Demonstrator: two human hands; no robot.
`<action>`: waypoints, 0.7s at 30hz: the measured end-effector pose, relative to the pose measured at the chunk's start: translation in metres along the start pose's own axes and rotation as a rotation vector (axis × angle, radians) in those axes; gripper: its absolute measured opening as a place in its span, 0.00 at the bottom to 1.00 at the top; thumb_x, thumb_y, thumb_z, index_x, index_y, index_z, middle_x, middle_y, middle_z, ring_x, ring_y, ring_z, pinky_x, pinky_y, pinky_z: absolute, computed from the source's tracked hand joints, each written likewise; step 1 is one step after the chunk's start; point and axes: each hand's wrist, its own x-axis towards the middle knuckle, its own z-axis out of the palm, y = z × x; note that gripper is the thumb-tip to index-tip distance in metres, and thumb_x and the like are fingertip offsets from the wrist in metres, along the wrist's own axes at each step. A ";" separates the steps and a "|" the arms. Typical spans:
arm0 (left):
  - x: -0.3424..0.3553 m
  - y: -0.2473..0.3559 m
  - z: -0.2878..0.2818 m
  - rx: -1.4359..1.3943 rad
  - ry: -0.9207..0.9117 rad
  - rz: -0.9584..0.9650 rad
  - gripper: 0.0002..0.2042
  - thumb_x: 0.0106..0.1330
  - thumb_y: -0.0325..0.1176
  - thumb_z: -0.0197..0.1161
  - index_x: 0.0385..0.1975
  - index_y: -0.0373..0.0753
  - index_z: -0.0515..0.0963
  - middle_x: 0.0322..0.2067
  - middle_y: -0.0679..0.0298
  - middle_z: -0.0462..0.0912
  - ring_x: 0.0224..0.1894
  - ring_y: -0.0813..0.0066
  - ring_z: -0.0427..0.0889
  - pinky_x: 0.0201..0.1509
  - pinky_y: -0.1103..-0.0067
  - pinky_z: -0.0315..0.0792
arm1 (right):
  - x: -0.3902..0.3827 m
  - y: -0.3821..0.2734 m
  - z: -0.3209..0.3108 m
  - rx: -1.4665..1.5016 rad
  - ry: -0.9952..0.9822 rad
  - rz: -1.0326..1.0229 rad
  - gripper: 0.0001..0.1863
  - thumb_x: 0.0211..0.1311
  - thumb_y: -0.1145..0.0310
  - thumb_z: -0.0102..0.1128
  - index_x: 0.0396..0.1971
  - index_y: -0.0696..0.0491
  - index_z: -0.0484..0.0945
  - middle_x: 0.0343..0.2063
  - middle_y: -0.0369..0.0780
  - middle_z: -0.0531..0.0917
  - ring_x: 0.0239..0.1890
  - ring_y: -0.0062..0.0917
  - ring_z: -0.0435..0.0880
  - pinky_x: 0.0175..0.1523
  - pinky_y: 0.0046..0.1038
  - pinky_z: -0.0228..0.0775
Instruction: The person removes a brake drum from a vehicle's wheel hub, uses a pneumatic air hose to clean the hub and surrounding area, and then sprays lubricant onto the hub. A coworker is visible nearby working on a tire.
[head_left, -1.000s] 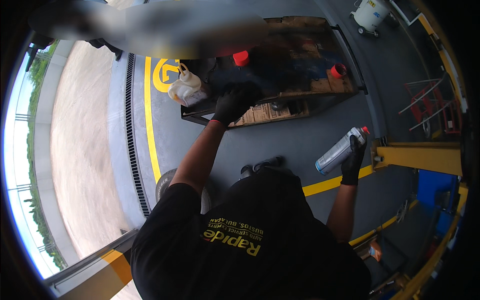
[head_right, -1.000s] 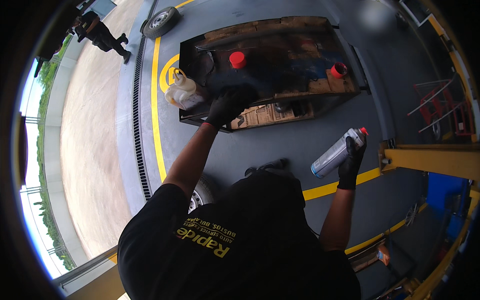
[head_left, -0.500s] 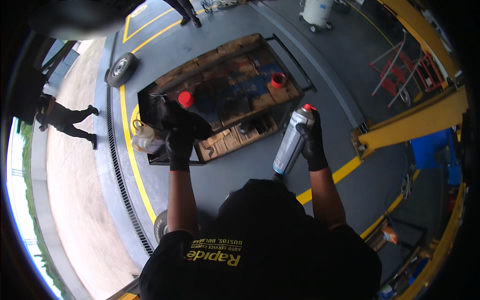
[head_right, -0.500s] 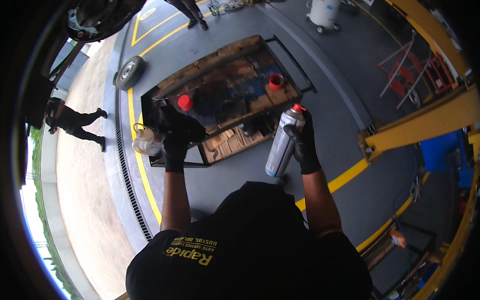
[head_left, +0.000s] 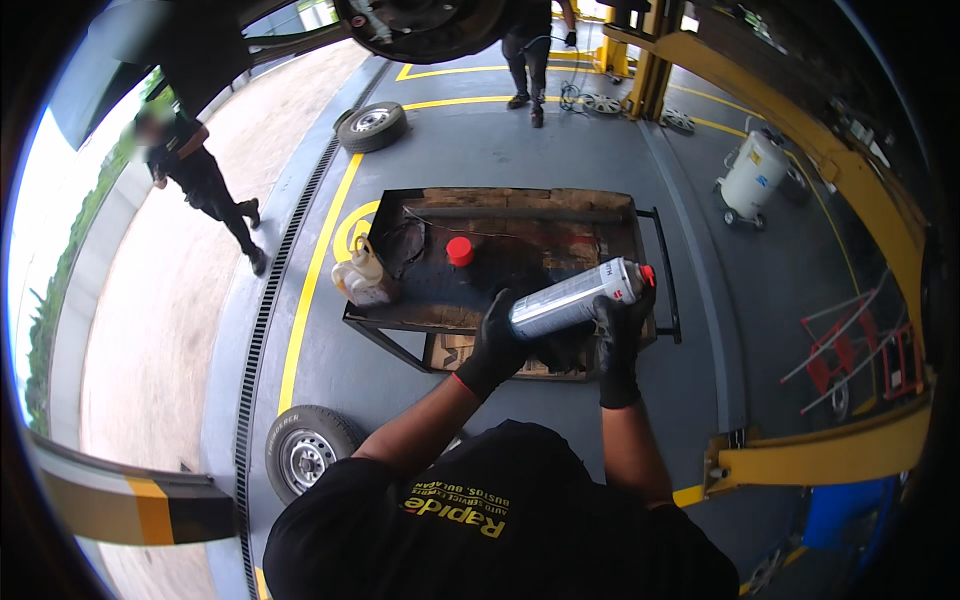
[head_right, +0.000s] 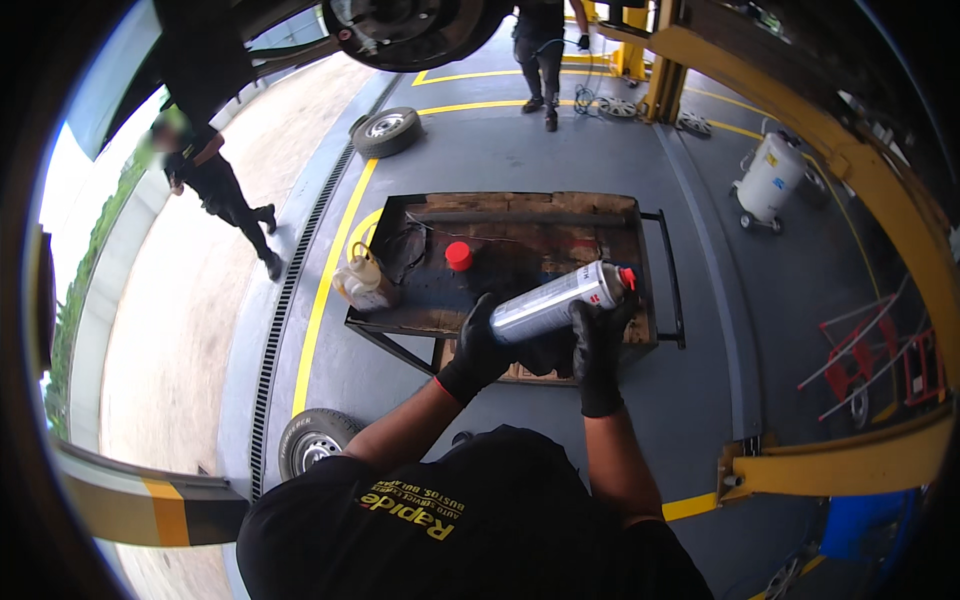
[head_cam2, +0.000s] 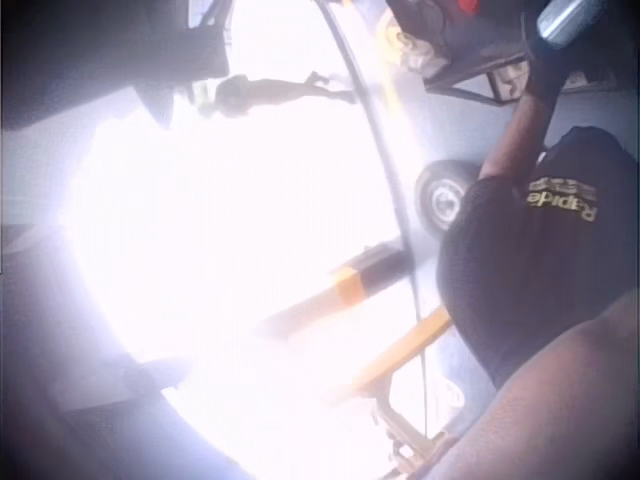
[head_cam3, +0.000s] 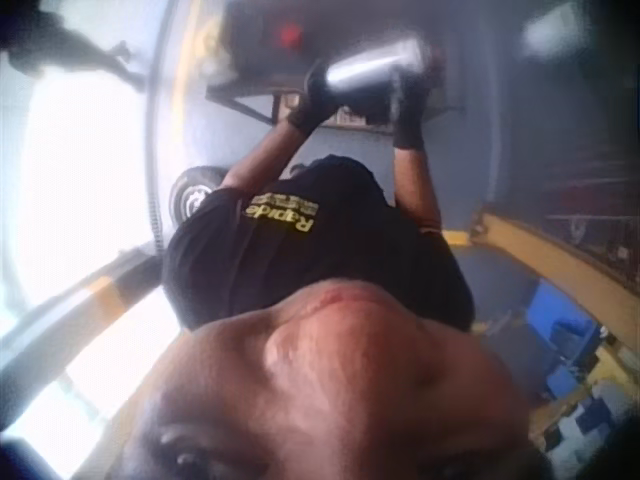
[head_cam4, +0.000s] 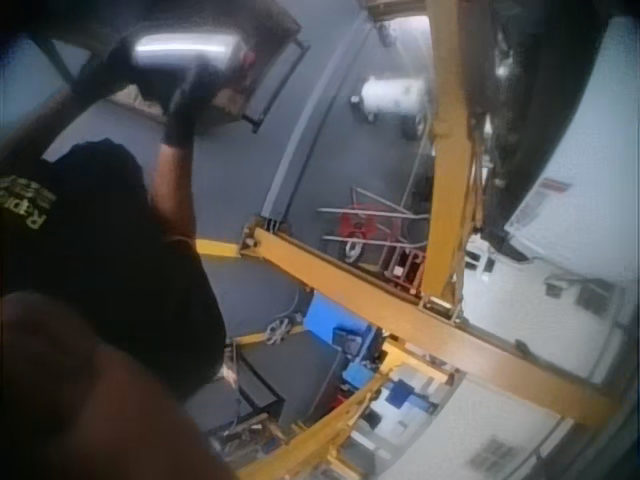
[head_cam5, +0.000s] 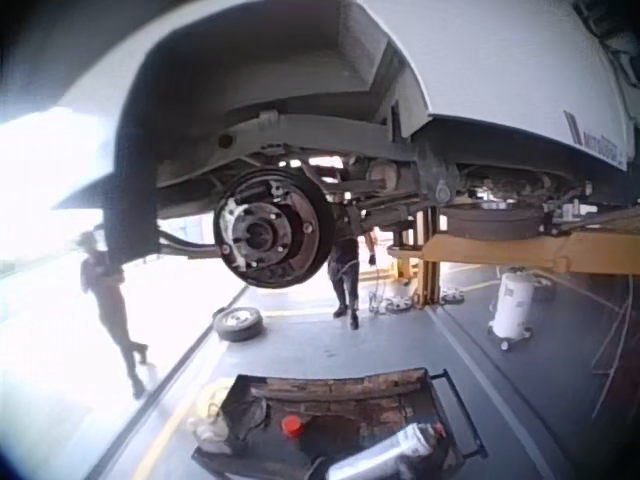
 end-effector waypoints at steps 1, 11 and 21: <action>0.002 0.007 -0.003 -0.321 -0.061 -0.103 0.20 0.74 0.30 0.64 0.63 0.34 0.73 0.55 0.55 0.84 0.54 0.64 0.86 0.60 0.66 0.81 | -0.001 -0.010 0.006 -0.091 -0.012 -0.074 0.51 0.63 0.67 0.75 0.79 0.48 0.51 0.68 0.43 0.66 0.72 0.34 0.66 0.75 0.39 0.62; -0.020 0.016 -0.037 0.211 -0.092 0.149 0.29 0.57 0.34 0.79 0.60 0.38 0.78 0.53 0.59 0.86 0.58 0.68 0.85 0.63 0.71 0.78 | 0.020 -0.036 0.078 0.012 -0.878 -0.571 0.57 0.59 0.60 0.80 0.81 0.41 0.48 0.71 0.52 0.67 0.66 0.46 0.78 0.68 0.50 0.76; -0.019 0.051 -0.081 0.594 -0.103 0.292 0.29 0.56 0.34 0.77 0.61 0.38 0.79 0.56 0.54 0.86 0.59 0.62 0.85 0.63 0.67 0.78 | 0.011 -0.026 0.154 0.047 -0.929 -0.550 0.55 0.55 0.68 0.82 0.80 0.41 0.56 0.65 0.49 0.73 0.57 0.39 0.84 0.60 0.42 0.83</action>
